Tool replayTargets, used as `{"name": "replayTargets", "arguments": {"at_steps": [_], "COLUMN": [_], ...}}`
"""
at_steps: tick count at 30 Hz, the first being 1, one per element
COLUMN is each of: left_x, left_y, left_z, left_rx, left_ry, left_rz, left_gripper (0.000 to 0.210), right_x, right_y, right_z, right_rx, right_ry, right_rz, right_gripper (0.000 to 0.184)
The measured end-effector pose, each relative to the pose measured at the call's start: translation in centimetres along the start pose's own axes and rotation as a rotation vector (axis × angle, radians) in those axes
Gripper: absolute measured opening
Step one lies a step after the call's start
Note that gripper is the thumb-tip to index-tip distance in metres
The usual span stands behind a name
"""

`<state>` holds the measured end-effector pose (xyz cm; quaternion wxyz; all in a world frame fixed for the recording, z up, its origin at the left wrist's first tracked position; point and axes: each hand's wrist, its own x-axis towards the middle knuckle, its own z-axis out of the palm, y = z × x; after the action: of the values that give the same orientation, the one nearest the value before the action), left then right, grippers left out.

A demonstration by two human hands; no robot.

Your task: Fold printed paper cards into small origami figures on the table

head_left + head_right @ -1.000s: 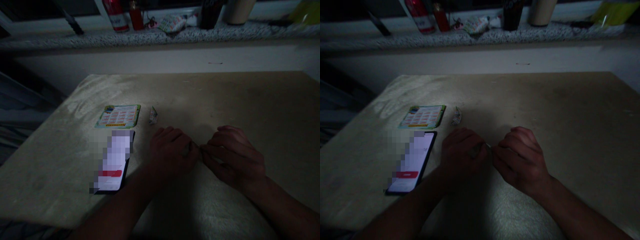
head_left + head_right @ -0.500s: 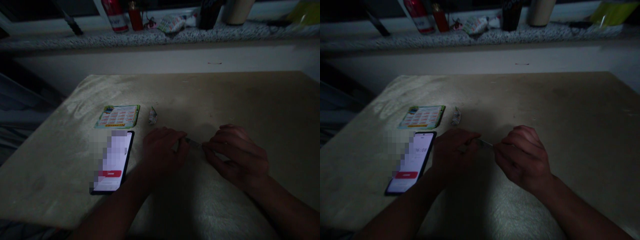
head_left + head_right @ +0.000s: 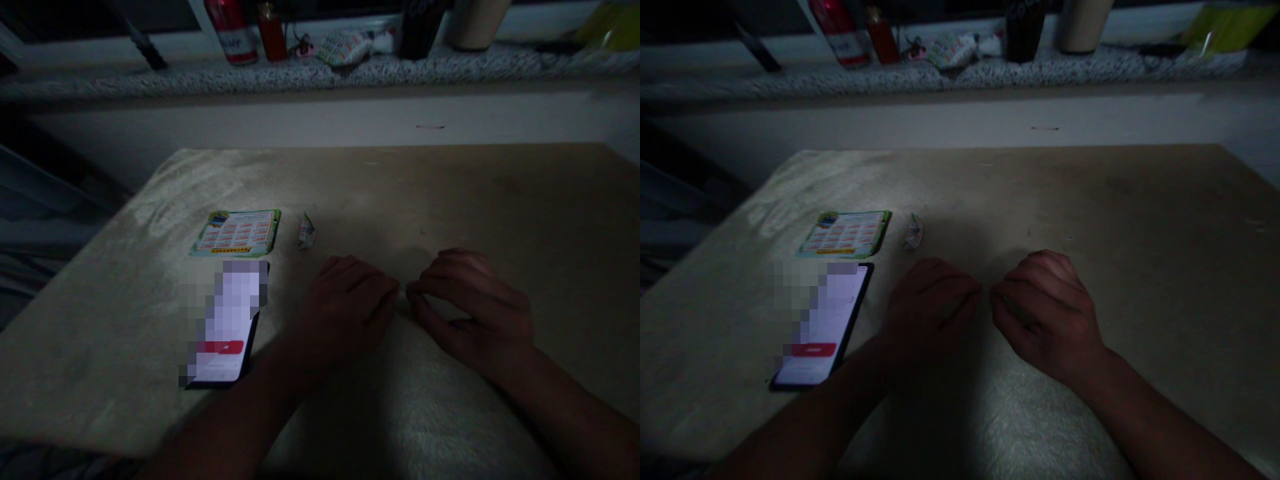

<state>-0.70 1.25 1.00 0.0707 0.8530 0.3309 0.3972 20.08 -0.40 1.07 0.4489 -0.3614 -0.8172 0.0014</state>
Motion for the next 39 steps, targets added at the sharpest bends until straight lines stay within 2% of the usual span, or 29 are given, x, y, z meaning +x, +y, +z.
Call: {"name": "replayTargets", "arguments": {"at_steps": [8, 15, 21, 25, 28, 32, 36, 39], "left_x": [0.0, 0.0, -0.2, -0.1, -0.1, -0.3, -0.6, -0.6], "left_y": [0.7, 0.6, 0.3, 0.4, 0.5, 0.7, 0.6, 0.4], "left_z": [0.6, 0.3, 0.1, -0.2, -0.3, 0.0, 0.7, 1.0], "left_rx": [0.034, 0.035, 0.05, 0.017, -0.062, -0.262, -0.675, -0.961], "left_ry": [0.018, 0.031, 0.029, 0.078, 0.122, 0.127, 0.091, 0.001], "left_rz": [0.078, 0.11, 0.086, 0.039, -0.059, -0.37, -0.705, -0.861], "left_gripper": [0.013, 0.01, 0.009, 0.008, 0.008, 0.002, 0.004, 0.009], "right_x": [-0.1, -0.2, -0.4, -0.6, -0.8, -1.1, -0.9, -0.7], "right_y": [-0.4, 0.6, 1.4, 1.6, 1.6, 1.3, 0.9, 0.9], "right_z": [0.1, -0.5, -0.7, -1.0, -1.0, -0.4, 0.1, 0.3], "right_rx": [-0.055, -0.098, -0.12, -0.132, -0.077, 0.089, 0.359, 0.588], "right_ry": [0.04, 0.068, 0.1, 0.124, 0.124, 0.074, 0.038, 0.024], "right_rz": [0.04, 0.095, 0.175, 0.266, 0.345, 0.47, 0.648, 0.723], "right_gripper": [0.019, 0.018, 0.013, 0.013, 0.011, 0.016, 0.011, 0.008]}}
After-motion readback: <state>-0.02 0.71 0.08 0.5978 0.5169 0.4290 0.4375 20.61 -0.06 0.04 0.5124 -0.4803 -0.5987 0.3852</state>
